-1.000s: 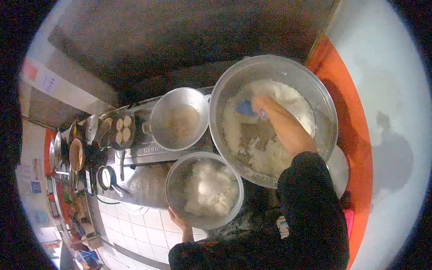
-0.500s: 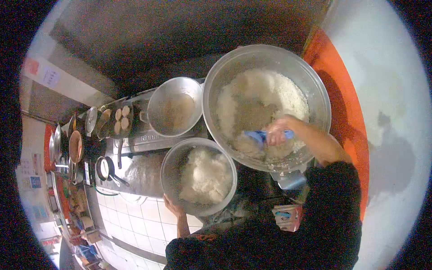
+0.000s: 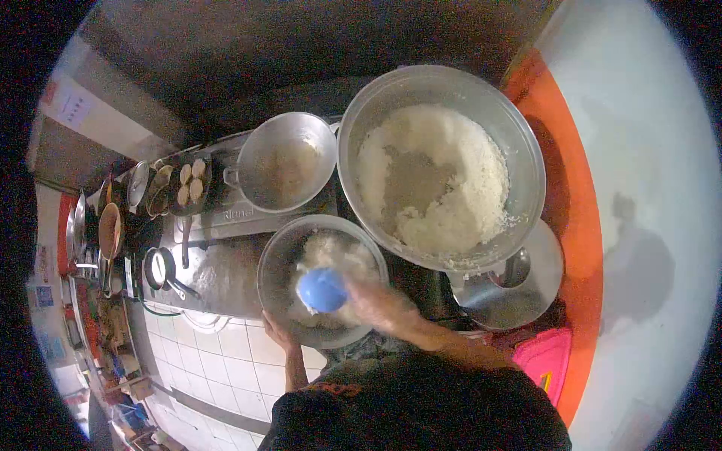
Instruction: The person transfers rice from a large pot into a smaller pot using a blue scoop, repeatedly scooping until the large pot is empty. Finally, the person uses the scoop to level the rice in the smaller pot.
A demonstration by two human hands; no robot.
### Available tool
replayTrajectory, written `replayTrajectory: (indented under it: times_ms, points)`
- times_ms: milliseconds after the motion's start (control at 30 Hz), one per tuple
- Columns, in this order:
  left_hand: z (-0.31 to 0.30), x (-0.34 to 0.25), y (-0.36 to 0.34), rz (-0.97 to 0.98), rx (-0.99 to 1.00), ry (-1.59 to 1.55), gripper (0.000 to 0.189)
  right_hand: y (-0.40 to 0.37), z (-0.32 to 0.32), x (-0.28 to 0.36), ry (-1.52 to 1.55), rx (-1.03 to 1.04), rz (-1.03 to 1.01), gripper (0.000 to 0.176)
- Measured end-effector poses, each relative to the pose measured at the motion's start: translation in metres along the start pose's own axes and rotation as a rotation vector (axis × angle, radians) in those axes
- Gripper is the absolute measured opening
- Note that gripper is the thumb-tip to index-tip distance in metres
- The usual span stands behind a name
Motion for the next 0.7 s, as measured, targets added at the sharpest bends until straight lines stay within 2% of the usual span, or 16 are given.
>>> replayTrajectory:
  times_ms: [67,100,133,167,200,233,267,300,333,367,433,467,533,567,633,700]
  points:
    - [-0.001,-0.013,0.009,0.09,-0.03,0.098,0.051,0.006,-0.002,0.007,-0.13,-0.047,0.164,0.045]
    - [-0.002,-0.009,0.009,-0.045,-0.012,0.004,0.052,0.004,-0.028,0.016,0.053,-0.145,0.208,0.039]
    - [0.001,0.001,0.004,-0.192,0.007,-0.092,0.053,0.0,-0.061,0.031,0.045,-0.212,0.129,0.043]
    - [-0.001,0.009,0.003,-0.193,0.017,-0.087,0.053,-0.003,-0.092,0.038,0.042,-0.284,0.057,0.049]
    - [0.003,0.013,0.005,-0.1,0.063,0.001,0.057,0.0,-0.117,0.007,0.206,-0.351,0.196,0.057]
    - [0.007,0.013,0.006,-0.009,0.105,0.09,0.068,-0.008,-0.148,-0.01,-0.125,-0.546,0.025,0.066]
    - [0.006,0.016,0.004,-0.007,0.107,0.093,0.068,-0.011,-0.18,-0.027,0.177,-0.564,0.207,0.067]
    - [0.003,-0.001,0.0,0.146,0.08,0.198,0.067,-0.012,-0.208,-0.042,0.481,-0.57,0.387,0.067]
    - [0.002,-0.02,-0.005,0.298,0.053,0.305,0.066,0.0,-0.224,-0.062,0.481,-0.519,0.377,0.066]
    - [0.001,-0.027,-0.005,0.3,0.055,0.307,0.066,0.013,-0.237,-0.092,0.478,-0.467,0.364,0.065]
    - [0.005,-0.018,-0.001,0.084,0.124,0.39,0.059,0.051,-0.252,-0.18,0.171,-0.296,0.508,0.058]
    - [0.008,-0.017,0.001,0.08,0.117,0.393,0.059,0.068,-0.248,-0.203,0.172,-0.29,0.503,0.058]
    - [0.001,0.018,0.002,-0.232,-0.009,-0.106,0.059,0.092,-0.275,-0.19,-0.413,-0.597,0.153,0.029]
    - [0.0,0.021,0.001,-0.235,-0.012,-0.103,0.059,0.108,-0.279,-0.198,-0.411,-0.592,0.152,0.029]
    - [0.004,-0.011,-0.003,0.221,0.077,0.466,0.058,0.14,-0.259,-0.242,-0.324,-0.343,0.509,0.031]
    - [0.008,0.006,-0.002,0.166,0.129,0.587,0.061,0.143,-0.247,-0.201,-0.338,-0.421,0.419,0.031]
Point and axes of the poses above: each hand's wrist, its own y-axis towards the middle knuckle, its own z-axis out of the palm, x = y × z, the point moved 10 cm from there along y, towards the middle knuckle, and after that the axes turned 6 degrees about y, right-handed, at the moved point
